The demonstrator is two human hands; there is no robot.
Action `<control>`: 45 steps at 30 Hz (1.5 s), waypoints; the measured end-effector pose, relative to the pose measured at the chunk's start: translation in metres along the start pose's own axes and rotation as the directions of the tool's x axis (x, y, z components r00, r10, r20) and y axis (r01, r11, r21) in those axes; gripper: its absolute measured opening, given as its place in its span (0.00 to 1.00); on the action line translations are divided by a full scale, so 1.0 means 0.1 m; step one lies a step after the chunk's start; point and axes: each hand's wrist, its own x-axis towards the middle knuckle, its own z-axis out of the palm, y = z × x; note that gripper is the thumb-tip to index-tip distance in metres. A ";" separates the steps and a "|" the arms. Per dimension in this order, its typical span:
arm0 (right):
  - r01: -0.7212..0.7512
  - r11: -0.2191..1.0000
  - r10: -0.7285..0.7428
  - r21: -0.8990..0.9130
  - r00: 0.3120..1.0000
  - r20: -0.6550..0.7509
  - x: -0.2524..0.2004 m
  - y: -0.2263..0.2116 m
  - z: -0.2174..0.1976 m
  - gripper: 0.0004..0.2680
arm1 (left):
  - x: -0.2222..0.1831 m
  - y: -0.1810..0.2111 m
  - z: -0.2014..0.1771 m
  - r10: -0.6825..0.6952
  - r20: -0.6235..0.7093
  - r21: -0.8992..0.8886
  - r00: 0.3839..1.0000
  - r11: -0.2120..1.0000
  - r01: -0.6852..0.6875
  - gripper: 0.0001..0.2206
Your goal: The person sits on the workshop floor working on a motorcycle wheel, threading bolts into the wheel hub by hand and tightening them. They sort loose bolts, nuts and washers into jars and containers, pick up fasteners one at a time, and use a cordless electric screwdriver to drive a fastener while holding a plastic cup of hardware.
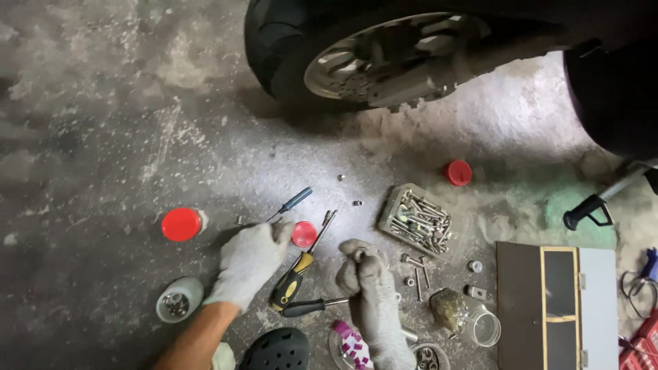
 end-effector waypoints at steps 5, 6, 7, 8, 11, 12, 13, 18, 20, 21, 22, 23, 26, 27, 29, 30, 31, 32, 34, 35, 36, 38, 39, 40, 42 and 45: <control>-0.144 0.964 0.167 0.225 0.982 -0.088 0.00 0.19 0.02 0.21 | 0.07 -0.57 0.34 0.504 0.187 0.404 0.843 0.743 -0.533 0.13; -0.161 0.941 0.196 0.299 0.976 -0.094 0.00 0.21 0.03 0.19 | 0.00 -0.51 0.28 0.340 0.213 0.130 0.916 0.919 -0.372 0.12; -0.175 0.912 0.226 0.371 0.969 -0.098 0.00 0.24 0.05 0.17 | -0.07 -0.46 0.22 0.175 0.285 -0.143 0.942 0.980 -0.139 0.14; -0.171 0.911 0.224 0.376 0.969 -0.104 0.00 0.25 0.05 0.17 | -0.05 -0.53 0.29 0.177 0.288 -0.138 0.941 0.980 -0.143 0.14; -0.256 0.941 0.305 0.223 0.926 -0.223 -0.02 0.27 0.06 0.16 | -0.06 -0.58 0.39 0.311 0.237 -0.215 0.920 0.941 -0.263 0.18; -0.250 0.957 0.280 0.146 0.927 -0.249 -0.02 0.27 0.07 0.16 | -0.10 -0.50 0.34 0.256 0.264 -0.234 0.930 0.952 -0.196 0.18; -0.245 0.967 0.255 0.068 0.928 -0.272 -0.03 0.27 0.07 0.15 | -0.14 -0.42 0.30 0.201 0.293 -0.250 0.935 0.960 -0.128 0.19; -0.292 0.915 0.385 0.278 0.840 -0.382 -0.07 0.20 0.15 0.11 | -0.40 0.02 0.08 0.062 0.385 -0.447 0.921 0.886 0.127 0.15; -0.304 0.869 0.457 0.390 0.796 -0.397 -0.09 0.20 0.13 0.09 | -0.52 0.18 0.01 0.028 0.333 -0.393 0.943 0.912 0.112 0.13; -0.289 0.876 0.441 0.385 0.804 -0.398 -0.11 0.21 0.11 0.08 | -0.59 0.26 -0.04 -0.010 0.325 -0.361 0.946 0.923 0.133 0.13; -0.276 0.884 0.425 0.378 0.813 -0.399 -0.13 0.22 0.09 0.08 | -0.66 0.33 -0.08 -0.047 0.315 -0.329 0.948 0.931 0.156 0.13; -0.271 0.883 0.423 0.382 0.812 -0.402 -0.14 0.21 0.08 0.08 | -0.72 0.37 -0.11 -0.044 0.316 -0.325 0.948 0.934 0.152 0.13; -0.246 0.883 0.400 0.401 0.840 -0.367 -0.20 0.17 0.07 0.08 | -0.90 0.47 -0.15 0.173 0.320 -0.382 0.931 0.923 -0.040 0.26; -0.229 0.916 0.346 0.330 0.868 -0.357 -0.21 0.17 0.07 0.08 | -0.95 0.49 -0.14 0.223 0.300 -0.476 0.927 0.877 -0.057 0.26; -0.210 0.942 0.293 0.260 0.893 -0.342 -0.24 0.11 0.09 0.09 | -1.06 0.60 -0.20 0.267 0.275 -0.563 0.924 0.823 -0.071 0.26; -0.180 0.957 0.249 0.227 0.912 -0.327 -0.25 0.06 0.11 0.09 | -1.12 0.69 -0.26 0.222 0.295 -0.618 0.929 0.786 0.008 0.19; -0.149 0.970 0.205 0.193 0.929 -0.310 -0.26 0.01 0.12 0.10 | -1.18 0.77 -0.33 0.178 0.317 -0.668 0.932 0.739 0.086 0.12; -0.154 0.968 0.210 0.196 0.928 -0.308 -0.28 -0.02 0.13 0.10 | -1.13 0.67 -0.23 0.172 0.319 -0.666 0.932 0.740 0.091 0.12; -0.104 0.982 0.148 0.161 0.945 -0.292 -0.33 -0.06 0.15 0.10 | -1.06 0.46 -0.03 0.414 0.128 -0.823 0.901 0.551 -0.136 0.11; -0.115 0.980 0.159 0.164 0.943 -0.291 -0.38 -0.03 0.15 0.10 | -1.09 0.42 0.00 0.405 0.135 -0.823 0.904 0.554 -0.125 0.11; -0.078 0.967 0.147 0.242 0.948 -0.284 -0.39 -0.01 0.14 0.10 | -1.08 0.39 0.02 0.420 0.100 -0.859 0.902 0.494 -0.135 0.09; -0.041 0.946 0.134 0.320 0.952 -0.275 -0.41 -0.05 0.15 0.10 | -1.10 0.39 -0.02 0.431 0.063 -0.890 0.900 0.432 -0.145 0.09; -0.010 0.932 0.112 0.363 0.959 -0.261 -0.42 -0.10 0.18 0.10 | -1.12 0.42 -0.07 0.417 0.102 -0.888 0.903 0.447 -0.106 0.09; 0.013 0.914 0.096 0.406 0.964 -0.249 -0.45 -0.15 0.20 0.10 | -1.15 0.44 -0.12 0.397 0.144 -0.884 0.907 0.462 -0.062 0.10; -0.025 0.915 0.133 0.404 0.961 -0.242 -0.44 -0.18 0.20 0.10 | -1.20 0.43 -0.11 0.380 0.182 -0.927 0.907 0.374 0.029 0.10; -0.066 0.926 0.165 0.373 0.956 -0.241 -0.47 -0.10 0.15 0.10 | -1.20 0.40 -0.05 0.399 0.188 -0.952 0.898 0.297 0.067 0.10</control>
